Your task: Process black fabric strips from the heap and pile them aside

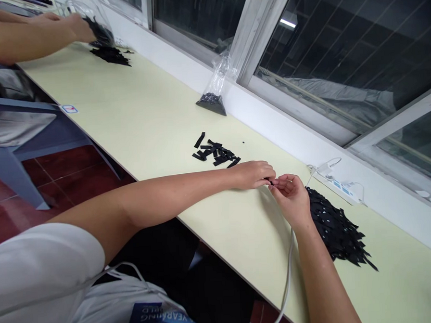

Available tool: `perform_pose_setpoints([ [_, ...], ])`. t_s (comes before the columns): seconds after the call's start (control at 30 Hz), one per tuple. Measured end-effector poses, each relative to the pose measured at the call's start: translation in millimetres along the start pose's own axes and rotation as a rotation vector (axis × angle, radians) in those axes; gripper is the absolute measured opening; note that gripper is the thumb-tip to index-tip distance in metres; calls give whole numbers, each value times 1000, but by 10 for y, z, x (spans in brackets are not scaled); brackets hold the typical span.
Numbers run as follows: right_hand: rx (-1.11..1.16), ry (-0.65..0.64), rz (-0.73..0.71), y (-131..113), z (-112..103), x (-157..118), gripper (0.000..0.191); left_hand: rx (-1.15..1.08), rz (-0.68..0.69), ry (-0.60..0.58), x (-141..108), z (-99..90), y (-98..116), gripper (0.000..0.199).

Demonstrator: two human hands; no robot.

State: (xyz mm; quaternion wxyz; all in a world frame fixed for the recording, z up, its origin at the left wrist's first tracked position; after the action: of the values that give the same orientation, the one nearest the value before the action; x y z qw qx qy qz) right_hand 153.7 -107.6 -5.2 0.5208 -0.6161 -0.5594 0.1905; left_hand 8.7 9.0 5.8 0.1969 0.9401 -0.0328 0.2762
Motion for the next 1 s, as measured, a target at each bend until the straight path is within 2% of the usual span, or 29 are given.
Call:
perform_pose_setpoints([
  [0.3, 85, 16, 51, -42, 22, 1, 43, -31, -27, -27, -4, 29, 10, 10],
  [0.53, 107, 17, 46, -16, 19, 12, 42, -38, 35, 17, -12, 21, 23, 11],
  [0.73, 64, 12, -32, 0, 0, 37, 40, -142, -132, 41, 6, -6, 45, 5],
  [1.0, 22, 40, 63, 56, -110, 41, 35, -268, -289, 126, -18, -33, 11, 6],
])
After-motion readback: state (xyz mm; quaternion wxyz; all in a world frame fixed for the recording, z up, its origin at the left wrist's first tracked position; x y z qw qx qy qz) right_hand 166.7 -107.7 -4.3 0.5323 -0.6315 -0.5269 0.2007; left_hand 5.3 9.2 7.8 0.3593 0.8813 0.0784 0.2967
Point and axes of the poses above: each hand's wrist, its own x-axis towards the middle knuckle, its own z-axis out of the palm, y = z × x, the point moved 2 cm from there along x, towards the middle knuckle, and after that the axes turned 4 degrees about -y, right-handed, at the moved point
